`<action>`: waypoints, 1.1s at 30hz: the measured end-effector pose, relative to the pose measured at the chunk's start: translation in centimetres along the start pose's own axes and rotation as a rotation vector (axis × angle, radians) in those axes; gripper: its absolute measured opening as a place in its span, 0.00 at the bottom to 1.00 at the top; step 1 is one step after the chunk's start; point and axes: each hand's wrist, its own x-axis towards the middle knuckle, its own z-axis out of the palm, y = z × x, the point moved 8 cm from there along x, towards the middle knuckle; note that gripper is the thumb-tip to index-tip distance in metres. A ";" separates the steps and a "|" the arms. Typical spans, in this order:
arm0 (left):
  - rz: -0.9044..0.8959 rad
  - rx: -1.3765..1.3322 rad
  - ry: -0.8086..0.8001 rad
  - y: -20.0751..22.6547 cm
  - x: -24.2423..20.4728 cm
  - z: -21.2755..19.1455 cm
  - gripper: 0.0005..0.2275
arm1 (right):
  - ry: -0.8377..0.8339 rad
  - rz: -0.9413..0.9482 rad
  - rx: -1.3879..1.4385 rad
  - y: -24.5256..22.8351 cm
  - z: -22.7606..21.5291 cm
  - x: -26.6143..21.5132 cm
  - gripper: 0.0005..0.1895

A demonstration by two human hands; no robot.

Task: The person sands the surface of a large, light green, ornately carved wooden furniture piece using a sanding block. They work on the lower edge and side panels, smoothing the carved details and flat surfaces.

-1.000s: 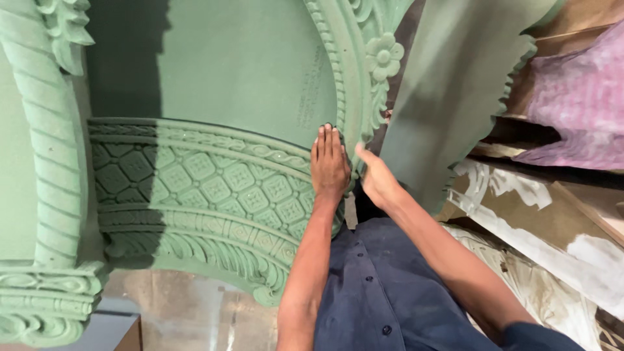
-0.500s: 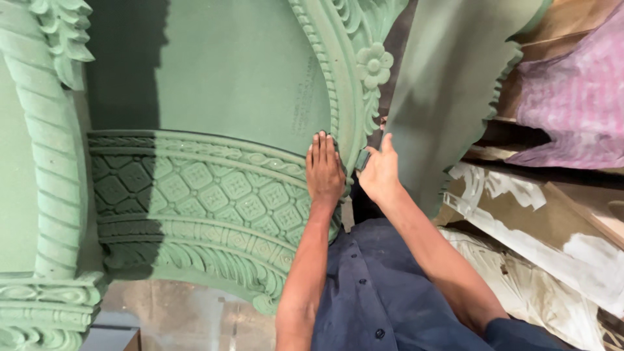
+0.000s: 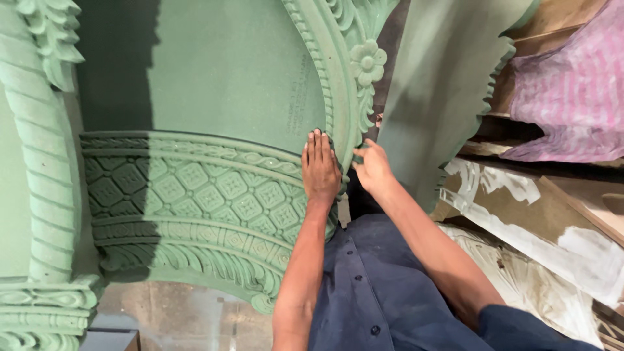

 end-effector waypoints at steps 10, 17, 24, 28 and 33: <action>0.006 -0.004 0.009 0.1 0.0 -0.1 0.20 | -0.028 -0.092 -0.465 -2.2 -1.2 2.0 0.34; -0.013 -0.024 -0.004 0.0 0.2 0.2 0.20 | 0.019 -0.231 -0.965 -4.7 -0.2 1.8 0.21; -0.017 0.001 0.002 -0.1 -0.1 0.1 0.20 | -0.004 -0.205 -0.749 -4.3 -0.1 2.3 0.22; -0.013 -0.003 0.004 -0.1 0.0 0.0 0.20 | 0.145 -0.432 -1.439 -5.2 0.5 2.8 0.17; -0.028 0.009 -0.016 -0.3 0.2 0.6 0.20 | 0.099 -0.520 -1.424 -5.1 0.8 3.0 0.18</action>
